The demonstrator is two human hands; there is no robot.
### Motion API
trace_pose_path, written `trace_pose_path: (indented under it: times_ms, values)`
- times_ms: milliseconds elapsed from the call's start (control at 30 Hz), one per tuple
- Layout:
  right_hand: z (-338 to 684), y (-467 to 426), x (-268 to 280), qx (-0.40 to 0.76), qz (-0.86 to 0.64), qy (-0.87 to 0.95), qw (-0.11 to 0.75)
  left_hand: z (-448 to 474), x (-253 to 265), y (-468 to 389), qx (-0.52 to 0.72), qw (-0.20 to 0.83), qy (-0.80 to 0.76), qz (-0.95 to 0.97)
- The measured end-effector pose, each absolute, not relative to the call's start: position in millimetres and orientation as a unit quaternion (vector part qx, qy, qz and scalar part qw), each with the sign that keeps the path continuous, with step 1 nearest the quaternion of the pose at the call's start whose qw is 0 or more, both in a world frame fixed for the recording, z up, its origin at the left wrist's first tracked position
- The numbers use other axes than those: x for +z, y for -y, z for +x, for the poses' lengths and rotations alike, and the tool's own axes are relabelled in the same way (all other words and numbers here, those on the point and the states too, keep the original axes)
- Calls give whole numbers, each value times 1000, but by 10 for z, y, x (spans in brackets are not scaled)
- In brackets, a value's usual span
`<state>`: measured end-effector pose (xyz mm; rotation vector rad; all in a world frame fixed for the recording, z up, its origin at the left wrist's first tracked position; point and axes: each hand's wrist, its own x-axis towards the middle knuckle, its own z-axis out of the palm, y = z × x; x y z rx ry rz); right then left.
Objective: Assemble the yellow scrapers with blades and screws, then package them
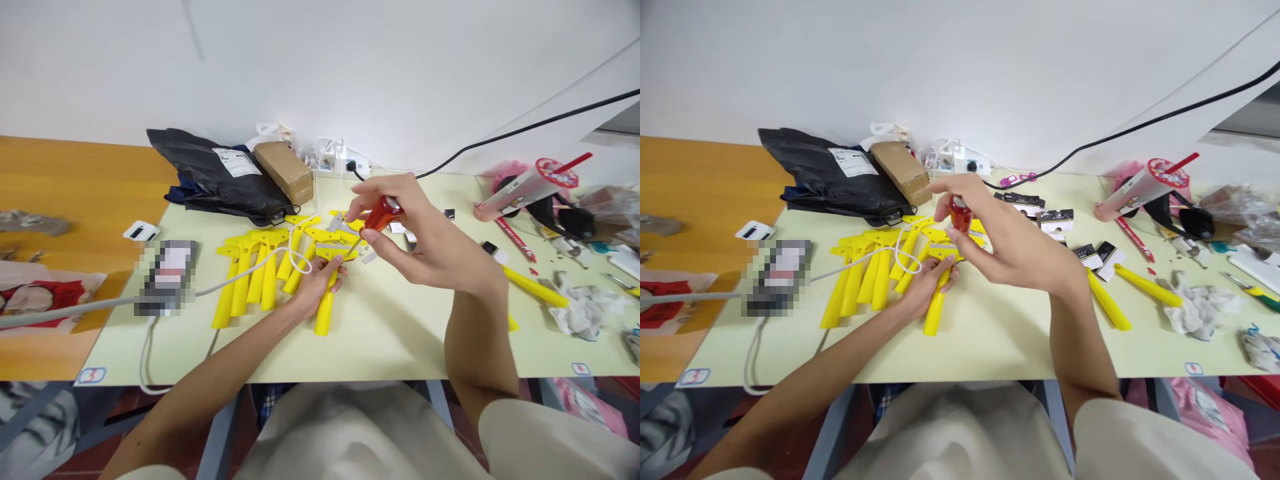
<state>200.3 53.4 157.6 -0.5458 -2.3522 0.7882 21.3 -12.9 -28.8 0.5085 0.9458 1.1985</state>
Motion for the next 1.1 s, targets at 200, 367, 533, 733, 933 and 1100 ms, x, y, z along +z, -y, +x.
trace_pose_path:
  times_ms: [200, 367, 533, 733, 933, 1100]
  values:
    - [1978, -515, 1565, 188, -251, 882, 351, 229, -358, 124, 539, 691, -423, 229]
    - [2047, -582, 1602, 183, -252, 893, 325, 226, -333, 90, 554, 697, -408, 203]
    - [2137, -609, 1611, 193, -252, 884, 344, 218, -345, 68, 552, 692, -416, 209]
    - [2162, -583, 1619, 191, -255, 895, 312, 237, -361, 65, 550, 681, -427, 227]
    - [2180, -477, 1696, 200, -256, 903, 280, 261, -317, 87, 561, 662, -442, 229]
    - [2126, -432, 1718, 160, -252, 911, 285, 271, -310, 111, 575, 655, -431, 233]
